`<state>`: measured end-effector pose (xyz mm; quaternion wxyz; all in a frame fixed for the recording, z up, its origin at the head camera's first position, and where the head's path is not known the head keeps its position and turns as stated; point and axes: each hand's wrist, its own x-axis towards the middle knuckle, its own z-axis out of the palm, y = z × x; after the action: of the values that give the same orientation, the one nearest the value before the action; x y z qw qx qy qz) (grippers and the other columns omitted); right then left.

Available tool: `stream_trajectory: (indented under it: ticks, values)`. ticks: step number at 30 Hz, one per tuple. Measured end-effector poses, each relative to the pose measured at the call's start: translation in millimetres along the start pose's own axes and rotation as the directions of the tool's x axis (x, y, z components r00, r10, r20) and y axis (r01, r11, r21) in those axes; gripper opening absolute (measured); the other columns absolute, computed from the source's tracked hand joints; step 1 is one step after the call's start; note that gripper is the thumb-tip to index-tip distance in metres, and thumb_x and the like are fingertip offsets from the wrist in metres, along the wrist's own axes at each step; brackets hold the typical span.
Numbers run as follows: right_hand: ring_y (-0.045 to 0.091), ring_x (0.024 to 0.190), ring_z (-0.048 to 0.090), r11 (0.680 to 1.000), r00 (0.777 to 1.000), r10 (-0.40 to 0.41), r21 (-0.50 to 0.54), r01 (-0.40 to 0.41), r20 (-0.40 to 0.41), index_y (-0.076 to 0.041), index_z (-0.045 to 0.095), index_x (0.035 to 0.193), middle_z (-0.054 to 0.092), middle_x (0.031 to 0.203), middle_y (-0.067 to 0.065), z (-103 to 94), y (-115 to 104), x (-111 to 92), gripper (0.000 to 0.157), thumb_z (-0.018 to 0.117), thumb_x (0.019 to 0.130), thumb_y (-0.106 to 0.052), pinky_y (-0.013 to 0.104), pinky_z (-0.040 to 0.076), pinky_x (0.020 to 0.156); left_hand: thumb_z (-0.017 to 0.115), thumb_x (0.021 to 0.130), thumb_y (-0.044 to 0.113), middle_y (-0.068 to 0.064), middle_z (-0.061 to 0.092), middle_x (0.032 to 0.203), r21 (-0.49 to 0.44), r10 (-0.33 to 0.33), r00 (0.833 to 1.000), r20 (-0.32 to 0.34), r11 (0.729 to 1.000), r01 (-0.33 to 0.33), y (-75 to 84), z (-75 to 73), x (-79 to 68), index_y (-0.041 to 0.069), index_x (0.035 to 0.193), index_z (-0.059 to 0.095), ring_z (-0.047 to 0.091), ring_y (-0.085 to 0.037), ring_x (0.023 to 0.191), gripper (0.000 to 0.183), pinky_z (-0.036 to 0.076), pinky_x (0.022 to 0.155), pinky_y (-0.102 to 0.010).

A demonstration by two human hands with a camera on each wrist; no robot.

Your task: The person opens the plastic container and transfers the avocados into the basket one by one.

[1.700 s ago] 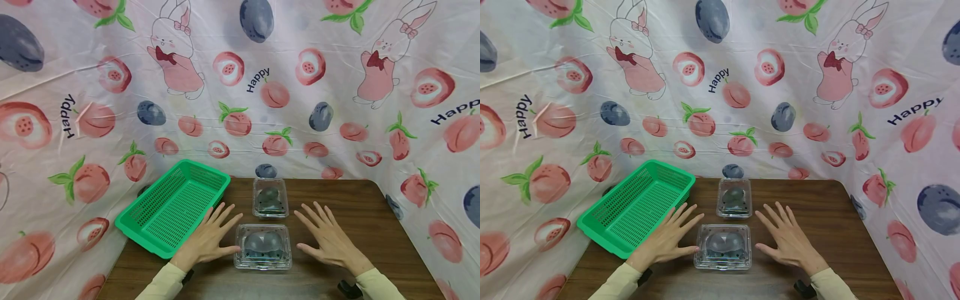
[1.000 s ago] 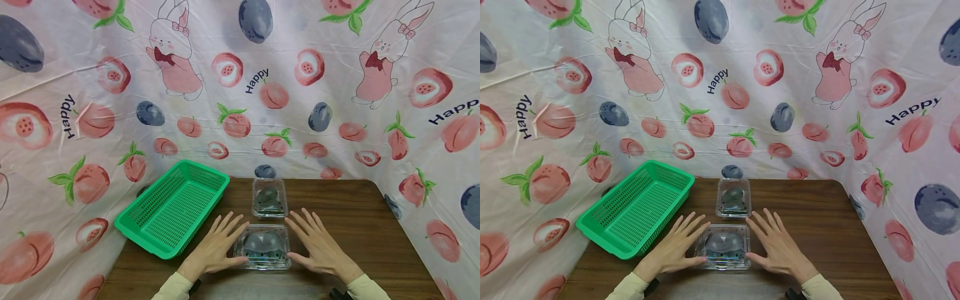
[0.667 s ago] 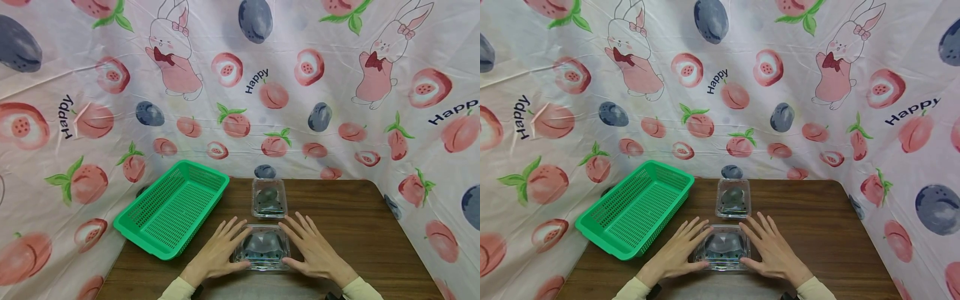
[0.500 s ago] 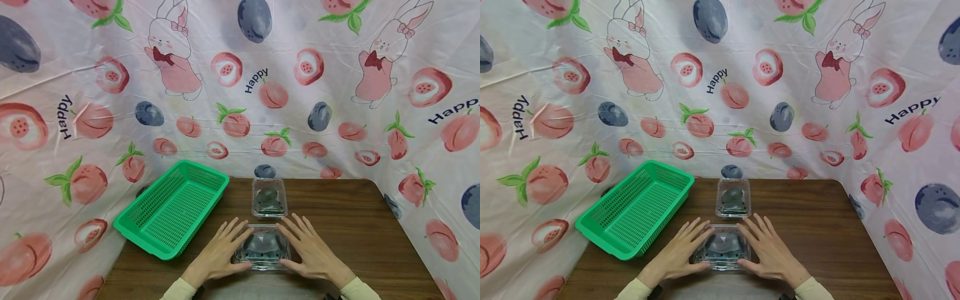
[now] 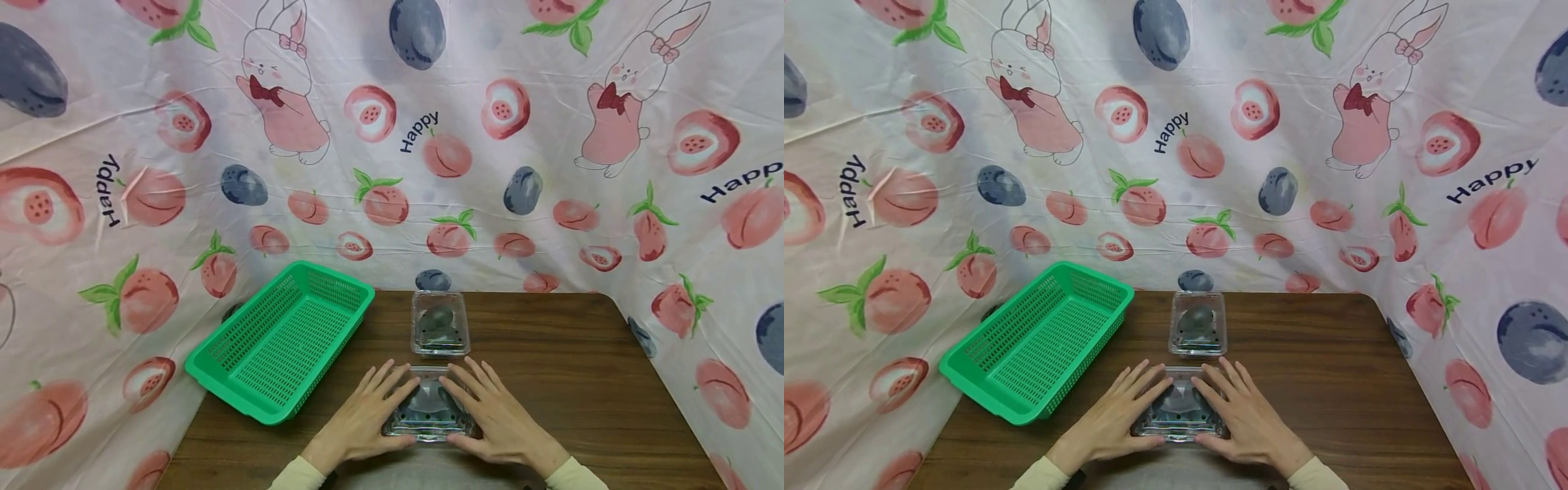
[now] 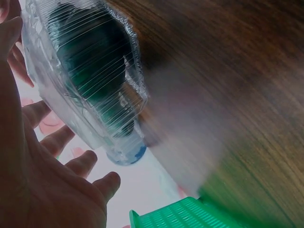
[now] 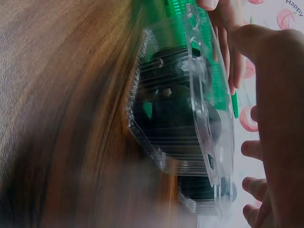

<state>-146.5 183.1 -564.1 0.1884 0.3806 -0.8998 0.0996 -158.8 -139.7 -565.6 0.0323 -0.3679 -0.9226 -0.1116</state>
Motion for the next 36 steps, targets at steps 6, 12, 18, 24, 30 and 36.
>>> stream_trajectory:
  ticks: [6, 12, 18, 24, 30, 36]
  values:
    - [0.05, 0.16, 0.052, 1.0, 1.0, -0.016, -0.019, 0.016, 0.008, -0.02, 0.056, 0.168, 0.055, 0.174, 0.012, 4.8, -3, 1, 0.092, 0.077, 0.096, -0.073, 0.068, 0.044, 0.124, 0.059, 0.104, 0.082, -0.009, 0.03, 0.189, -0.011, -0.018, 1.0, 0.025, 1.0, 0.018, 0.0, 3.3, -1.2, 0.029, 0.179, 0.035, 0.029, -0.044, 0.174, 0.096, 0.038, 0.133, -0.071]
    - [0.05, 0.159, 0.053, 0.999, 1.0, -0.017, -0.029, 0.017, 0.016, -0.022, 0.056, 0.168, 0.056, 0.173, 0.014, 8.5, -5, 0, 0.095, 0.08, 0.093, -0.075, 0.068, 0.045, 0.123, 0.059, 0.104, 0.081, -0.011, 0.031, 0.188, 0.014, -0.001, 1.0, 0.012, 1.0, 0.001, -0.8, 6.6, -2.0, 0.027, 0.179, 0.037, 0.031, -0.046, 0.173, 0.095, 0.039, 0.133, -0.07]
    - [0.05, 0.158, 0.054, 0.999, 1.0, -0.018, -0.047, 0.019, 0.024, -0.021, 0.058, 0.167, 0.054, 0.174, 0.016, 12.0, -4, -2, 0.094, 0.079, 0.093, -0.076, 0.068, 0.051, 0.122, 0.059, 0.104, 0.081, -0.012, 0.032, 0.187, 0.021, -0.007, 1.0, 0.012, 1.0, 0.006, -0.4, 7.8, -1.2, 0.028, 0.179, 0.037, 0.032, -0.046, 0.173, 0.094, 0.04, 0.132, -0.07]
    - [0.049, 0.157, 0.056, 0.998, 0.999, -0.014, -0.061, 0.016, 0.03, -0.021, 0.059, 0.165, 0.053, 0.175, 0.017, 14.2, -4, -3, 0.093, 0.083, 0.092, -0.071, 0.064, 0.055, 0.12, 0.059, 0.104, 0.08, -0.011, 0.031, 0.188, 0.03, -0.02, 1.0, 0.021, 0.999, 0.019, 1.2, 9.2, -1.1, 0.028, 0.179, 0.037, 0.032, -0.048, 0.172, 0.093, 0.04, 0.133, -0.069]
    - [0.05, 0.157, 0.055, 0.999, 1.0, -0.001, -0.046, 0.002, 0.028, -0.02, 0.059, 0.165, 0.052, 0.175, 0.016, 15.6, -5, -4, 0.092, 0.086, 0.091, -0.067, 0.064, 0.055, 0.12, 0.06, 0.105, 0.079, -0.009, 0.031, 0.188, 0.012, -0.036, 0.999, 0.025, 0.999, 0.036, 2.8, 10.4, -1.1, 0.03, 0.178, 0.037, 0.034, -0.05, 0.171, 0.092, 0.042, 0.132, -0.068]
    - [0.05, 0.155, 0.057, 0.999, 1.0, 0.006, -0.033, -0.005, 0.027, -0.021, 0.059, 0.166, 0.05, 0.177, 0.015, 17.5, -5, -5, 0.088, 0.081, 0.095, -0.069, 0.063, 0.056, 0.12, 0.059, 0.105, 0.079, -0.008, 0.031, 0.188, -0.003, -0.043, 0.999, 0.024, 0.999, 0.043, 4.5, 10.7, -1.1, 0.03, 0.179, 0.037, 0.036, -0.05, 0.17, 0.091, 0.044, 0.13, -0.07]
